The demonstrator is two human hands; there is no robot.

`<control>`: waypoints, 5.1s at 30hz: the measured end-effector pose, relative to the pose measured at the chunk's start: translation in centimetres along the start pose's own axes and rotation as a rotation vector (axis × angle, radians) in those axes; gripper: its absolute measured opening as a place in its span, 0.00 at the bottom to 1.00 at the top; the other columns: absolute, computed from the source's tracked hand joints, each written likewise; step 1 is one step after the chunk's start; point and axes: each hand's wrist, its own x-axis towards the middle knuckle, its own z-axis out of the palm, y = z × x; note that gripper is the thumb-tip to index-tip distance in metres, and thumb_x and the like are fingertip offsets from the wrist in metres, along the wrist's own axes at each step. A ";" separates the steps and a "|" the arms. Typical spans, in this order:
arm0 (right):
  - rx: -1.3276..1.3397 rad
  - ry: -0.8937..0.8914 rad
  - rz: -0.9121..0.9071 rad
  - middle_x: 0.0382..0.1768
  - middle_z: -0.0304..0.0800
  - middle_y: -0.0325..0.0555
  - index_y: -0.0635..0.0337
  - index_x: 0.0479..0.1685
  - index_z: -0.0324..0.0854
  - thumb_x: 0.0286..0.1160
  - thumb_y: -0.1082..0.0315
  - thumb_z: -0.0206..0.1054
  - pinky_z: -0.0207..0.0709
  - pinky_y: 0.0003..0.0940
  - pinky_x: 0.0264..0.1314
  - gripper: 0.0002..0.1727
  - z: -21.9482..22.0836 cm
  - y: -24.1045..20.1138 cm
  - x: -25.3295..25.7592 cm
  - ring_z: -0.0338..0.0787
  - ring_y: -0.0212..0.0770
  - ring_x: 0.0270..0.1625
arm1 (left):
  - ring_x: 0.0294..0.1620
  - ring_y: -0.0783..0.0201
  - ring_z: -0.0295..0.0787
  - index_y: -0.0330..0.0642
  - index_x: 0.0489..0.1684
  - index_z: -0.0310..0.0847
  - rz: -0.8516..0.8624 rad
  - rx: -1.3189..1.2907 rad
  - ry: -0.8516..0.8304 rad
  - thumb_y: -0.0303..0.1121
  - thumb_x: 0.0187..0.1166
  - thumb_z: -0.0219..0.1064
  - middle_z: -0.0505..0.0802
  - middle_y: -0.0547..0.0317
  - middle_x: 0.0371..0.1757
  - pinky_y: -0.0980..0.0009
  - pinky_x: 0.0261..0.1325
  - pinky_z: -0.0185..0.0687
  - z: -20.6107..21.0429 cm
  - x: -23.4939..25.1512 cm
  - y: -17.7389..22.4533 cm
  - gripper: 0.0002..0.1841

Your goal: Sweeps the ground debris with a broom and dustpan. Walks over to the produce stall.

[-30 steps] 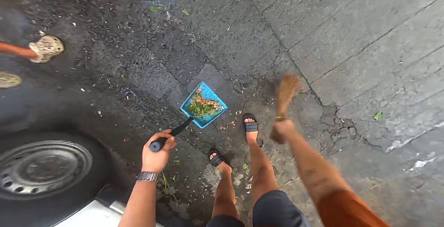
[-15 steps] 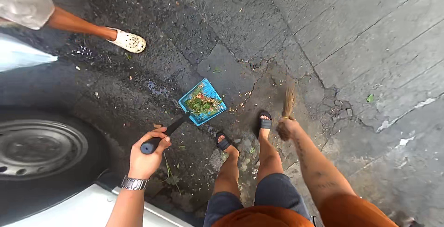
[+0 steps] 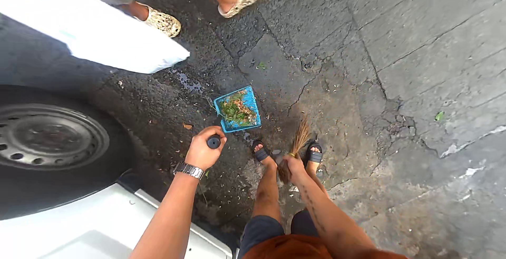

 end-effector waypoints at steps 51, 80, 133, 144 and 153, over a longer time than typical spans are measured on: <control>-1.353 -0.330 -0.270 0.75 0.81 0.58 0.40 0.96 0.52 0.64 0.53 0.78 0.77 0.64 0.74 0.54 8.7 -17.4 2.7 0.84 0.58 0.74 | 0.54 0.61 0.96 0.42 0.42 0.89 -0.228 -0.522 0.450 0.36 0.73 0.74 0.92 0.52 0.65 0.62 0.54 0.96 -2.6 -1.4 -4.0 0.09; -1.509 -0.381 -0.227 0.74 0.81 0.62 0.40 0.97 0.49 0.66 0.57 0.78 0.77 0.67 0.72 0.55 9.7 -24.9 3.0 0.85 0.62 0.71 | 0.70 0.60 0.87 0.38 0.45 0.91 -0.382 -0.536 0.512 0.35 0.75 0.74 0.92 0.48 0.65 0.63 0.76 0.82 -2.1 2.7 2.1 0.10; -2.628 -0.522 -0.274 0.70 0.85 0.59 0.28 0.97 0.45 0.69 0.55 0.75 0.78 0.66 0.70 0.54 18.7 8.8 -9.0 0.87 0.60 0.68 | 0.43 0.60 0.97 0.34 0.42 0.86 -0.974 -1.197 1.294 0.30 0.75 0.70 0.90 0.45 0.66 0.64 0.46 0.97 28.7 -36.2 -9.8 0.07; -2.539 -0.561 -0.353 0.76 0.80 0.59 0.39 0.96 0.52 0.64 0.61 0.78 0.76 0.64 0.75 0.54 21.4 9.1 -5.7 0.84 0.58 0.74 | 0.49 0.56 0.97 0.35 0.47 0.87 -0.991 -1.354 1.399 0.31 0.77 0.72 0.90 0.46 0.68 0.60 0.49 0.97 31.9 -40.7 -9.4 0.09; -2.135 -0.568 -1.045 0.71 0.80 0.68 0.37 0.94 0.54 0.72 0.64 0.72 0.79 0.73 0.59 0.46 50.9 8.1 -7.0 0.86 0.68 0.62 | 0.49 0.40 0.97 0.38 0.48 0.84 -1.135 -1.615 1.814 0.33 0.77 0.71 0.88 0.37 0.70 0.46 0.46 0.97 45.1 -51.8 1.0 0.09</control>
